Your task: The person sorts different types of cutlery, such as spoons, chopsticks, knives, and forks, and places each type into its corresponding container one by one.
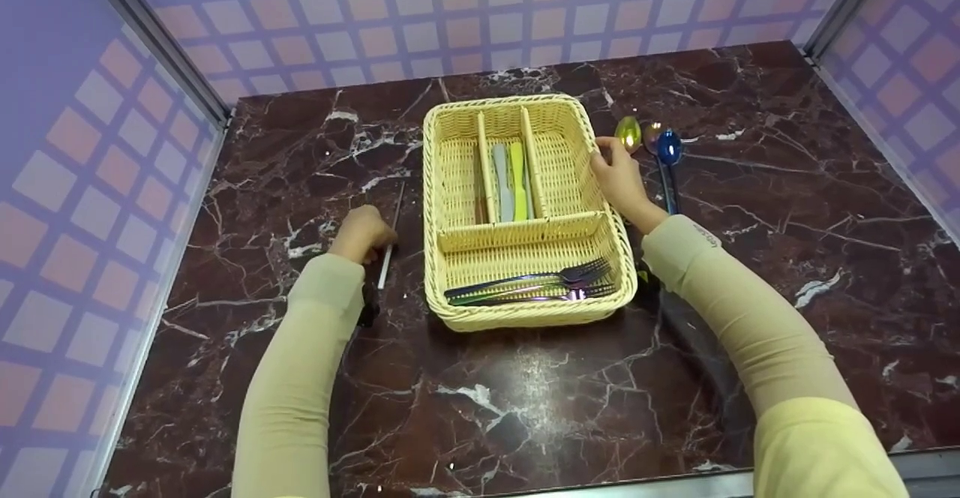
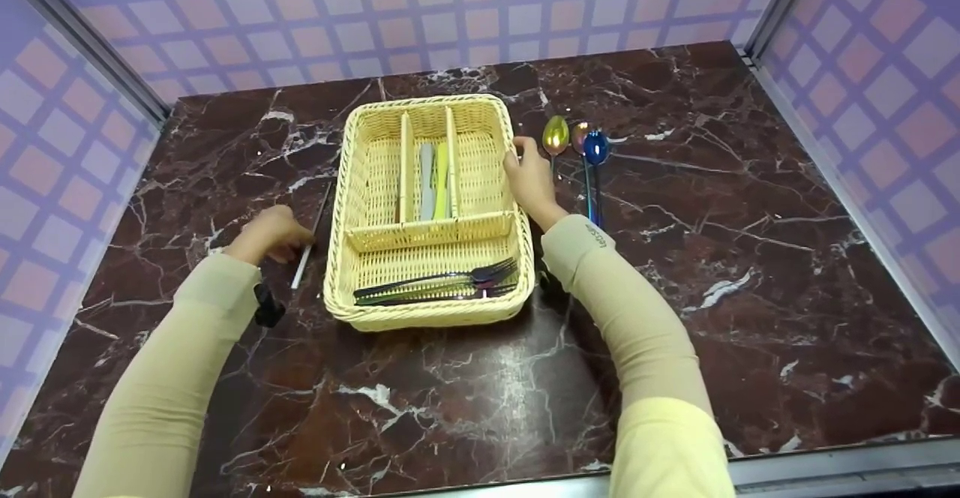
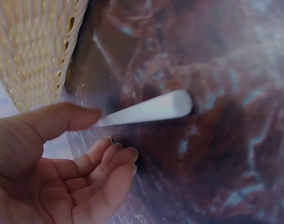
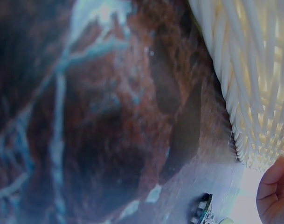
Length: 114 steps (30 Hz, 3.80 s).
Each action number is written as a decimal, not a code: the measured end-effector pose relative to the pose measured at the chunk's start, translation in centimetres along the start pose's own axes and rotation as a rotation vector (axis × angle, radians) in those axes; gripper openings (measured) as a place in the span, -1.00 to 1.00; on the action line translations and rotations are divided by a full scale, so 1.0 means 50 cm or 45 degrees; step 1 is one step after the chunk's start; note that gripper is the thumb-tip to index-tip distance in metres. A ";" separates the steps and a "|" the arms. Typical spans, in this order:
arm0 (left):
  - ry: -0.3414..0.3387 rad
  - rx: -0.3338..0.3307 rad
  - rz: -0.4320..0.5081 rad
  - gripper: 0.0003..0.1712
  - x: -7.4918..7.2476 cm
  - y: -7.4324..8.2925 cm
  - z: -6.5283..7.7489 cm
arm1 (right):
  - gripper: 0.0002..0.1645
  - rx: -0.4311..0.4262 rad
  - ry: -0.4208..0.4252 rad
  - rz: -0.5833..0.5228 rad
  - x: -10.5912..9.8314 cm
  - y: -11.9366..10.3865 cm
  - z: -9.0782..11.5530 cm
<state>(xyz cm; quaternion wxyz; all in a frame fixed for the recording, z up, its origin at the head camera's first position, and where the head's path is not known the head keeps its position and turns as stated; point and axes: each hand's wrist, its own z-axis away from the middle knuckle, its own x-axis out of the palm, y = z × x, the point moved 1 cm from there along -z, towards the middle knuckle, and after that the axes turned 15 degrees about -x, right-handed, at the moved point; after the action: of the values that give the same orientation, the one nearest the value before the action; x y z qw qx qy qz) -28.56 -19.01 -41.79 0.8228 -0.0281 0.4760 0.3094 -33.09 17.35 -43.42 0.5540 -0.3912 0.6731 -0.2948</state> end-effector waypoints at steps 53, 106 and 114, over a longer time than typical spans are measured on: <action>0.203 0.177 0.112 -0.84 -0.013 0.266 0.084 | -0.53 -0.052 0.022 0.016 0.001 0.001 -0.002; 0.414 0.443 -0.072 -0.52 -0.045 0.186 0.017 | -0.52 -0.049 0.021 0.028 -0.004 0.003 -0.001; 0.354 0.498 -0.111 -0.33 -0.010 0.165 -0.002 | -0.52 -0.039 0.015 -0.011 -0.003 0.000 0.001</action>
<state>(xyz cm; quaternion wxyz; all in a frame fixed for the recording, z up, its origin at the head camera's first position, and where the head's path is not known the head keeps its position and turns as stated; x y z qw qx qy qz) -33.26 -12.60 -39.42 0.7518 0.0689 0.6337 0.1686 -33.03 17.48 -43.34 0.5426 -0.4010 0.6791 -0.2891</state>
